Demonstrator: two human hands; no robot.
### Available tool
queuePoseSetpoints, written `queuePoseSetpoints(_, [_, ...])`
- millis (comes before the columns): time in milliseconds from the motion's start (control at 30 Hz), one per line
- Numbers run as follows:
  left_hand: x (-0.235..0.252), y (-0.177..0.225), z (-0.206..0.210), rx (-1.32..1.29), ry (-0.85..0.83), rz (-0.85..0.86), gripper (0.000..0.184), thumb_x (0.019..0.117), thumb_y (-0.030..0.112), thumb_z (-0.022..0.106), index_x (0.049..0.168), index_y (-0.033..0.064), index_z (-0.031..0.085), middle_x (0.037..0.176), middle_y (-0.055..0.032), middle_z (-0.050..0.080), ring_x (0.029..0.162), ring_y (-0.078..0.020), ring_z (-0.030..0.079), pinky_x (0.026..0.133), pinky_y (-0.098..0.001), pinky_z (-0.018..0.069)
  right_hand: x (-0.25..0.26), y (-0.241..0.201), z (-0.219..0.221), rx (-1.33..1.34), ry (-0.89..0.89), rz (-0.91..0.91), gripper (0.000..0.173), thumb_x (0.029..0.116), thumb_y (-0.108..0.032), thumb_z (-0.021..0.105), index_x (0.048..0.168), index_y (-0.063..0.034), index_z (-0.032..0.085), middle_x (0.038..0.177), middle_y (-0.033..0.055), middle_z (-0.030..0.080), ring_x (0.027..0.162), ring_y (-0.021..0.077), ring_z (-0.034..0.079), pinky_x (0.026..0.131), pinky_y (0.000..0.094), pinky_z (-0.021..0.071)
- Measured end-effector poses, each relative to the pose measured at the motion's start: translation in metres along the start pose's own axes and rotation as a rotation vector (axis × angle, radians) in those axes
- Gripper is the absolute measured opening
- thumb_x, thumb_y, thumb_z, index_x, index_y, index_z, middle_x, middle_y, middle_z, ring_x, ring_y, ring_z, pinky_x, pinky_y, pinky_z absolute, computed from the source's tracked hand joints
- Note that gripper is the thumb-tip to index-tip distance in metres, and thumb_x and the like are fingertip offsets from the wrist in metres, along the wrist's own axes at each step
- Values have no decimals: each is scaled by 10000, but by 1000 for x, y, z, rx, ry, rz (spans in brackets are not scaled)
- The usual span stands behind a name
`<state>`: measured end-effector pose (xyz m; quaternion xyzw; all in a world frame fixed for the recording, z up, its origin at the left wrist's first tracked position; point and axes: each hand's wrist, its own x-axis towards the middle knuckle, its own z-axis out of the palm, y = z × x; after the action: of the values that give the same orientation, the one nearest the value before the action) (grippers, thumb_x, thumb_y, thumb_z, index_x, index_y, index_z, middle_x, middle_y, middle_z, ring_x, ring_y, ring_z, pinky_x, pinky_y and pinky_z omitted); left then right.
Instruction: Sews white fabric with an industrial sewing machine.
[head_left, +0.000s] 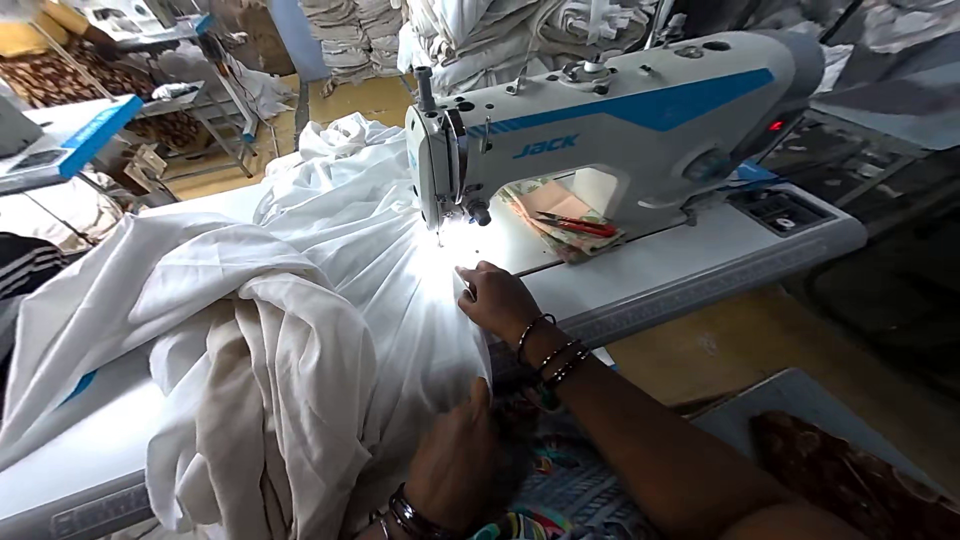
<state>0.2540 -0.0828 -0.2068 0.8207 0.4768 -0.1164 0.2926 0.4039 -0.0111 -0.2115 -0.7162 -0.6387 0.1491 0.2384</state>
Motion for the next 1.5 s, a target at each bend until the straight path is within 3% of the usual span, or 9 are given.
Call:
queuePoseSetpoints(167, [2, -7, 8, 38, 90, 86, 319, 1043, 143, 456, 1324, 21, 543, 927, -175, 703, 858, -359, 731, 731, -494, 590, 1, 0, 0, -6, -7, 2, 411, 949, -110, 674, 1343, 5, 655, 1053, 200, 649, 815, 323, 664, 692, 485, 547])
queuePoseSetpoints(300, [10, -21, 23, -9, 326, 248, 235, 958, 145, 543, 1089, 3, 676, 811, -170, 696, 742, -341, 728, 639, -486, 587, 2, 0, 1, -11, -13, -3, 408, 947, -106, 669, 1339, 5, 658, 1059, 200, 653, 829, 328, 667, 700, 495, 547])
queuePoseSetpoints(533, [16, -27, 34, 32, 480, 292, 273, 913, 137, 582, 1125, 1, 687, 763, -138, 693, 662, -307, 719, 579, -461, 587, 3, 1, 1, -7, -15, -5, 416, 951, -110, 673, 1351, 5, 648, 1055, 207, 652, 840, 336, 668, 709, 502, 548])
queuePoseSetpoints(667, [10, -21, 29, 74, 421, 249, 267, 945, 164, 572, 1121, 0, 688, 773, -152, 701, 682, -325, 727, 594, -471, 585, 1, -1, -3, 1, -42, -20, 422, 961, -90, 660, 1362, 36, 623, 1071, 228, 649, 862, 356, 667, 736, 511, 542])
queuePoseSetpoints(800, [2, -9, 27, 146, 448, 248, 195, 933, 160, 571, 1023, 16, 667, 686, -109, 657, 594, -273, 702, 517, -411, 566, 1, -1, -2, -9, -31, 5, 423, 948, -119, 673, 1350, 12, 645, 1055, 202, 653, 825, 335, 667, 703, 500, 547])
queuePoseSetpoints(967, [-8, 3, 14, 139, 215, 138, 250, 1012, 186, 496, 1158, 14, 605, 753, -136, 682, 705, -317, 730, 610, -449, 581, 2, -1, -3, 2, -56, 22, 451, 947, -112, 670, 1380, 6, 626, 1071, 201, 649, 830, 327, 663, 704, 499, 541])
queuePoseSetpoints(1133, [-16, 4, 15, 179, 320, 174, 310, 983, 192, 528, 1183, -21, 632, 702, -121, 670, 616, -294, 710, 546, -417, 572, 4, 1, 0, -10, -52, 18, 453, 948, -129, 671, 1384, -13, 630, 1064, 189, 651, 819, 316, 663, 693, 489, 542])
queuePoseSetpoints(1267, [-22, 8, -4, 76, 78, 77, 454, 1031, 261, 498, 1386, -22, 524, 856, -175, 707, 801, -356, 732, 701, -481, 590, 5, 0, -1, -21, -61, 29, 457, 949, -130, 664, 1393, -28, 630, 1064, 180, 655, 819, 307, 666, 695, 480, 545])
queuePoseSetpoints(1500, [-24, 6, -4, 6, 109, 125, 496, 1009, 278, 566, 1393, -35, 537, 848, -179, 715, 792, -367, 730, 694, -506, 585, 5, -2, -2, -31, -81, 34, 472, 950, -159, 681, 1403, -38, 624, 1089, 185, 659, 862, 324, 674, 717, 503, 545])
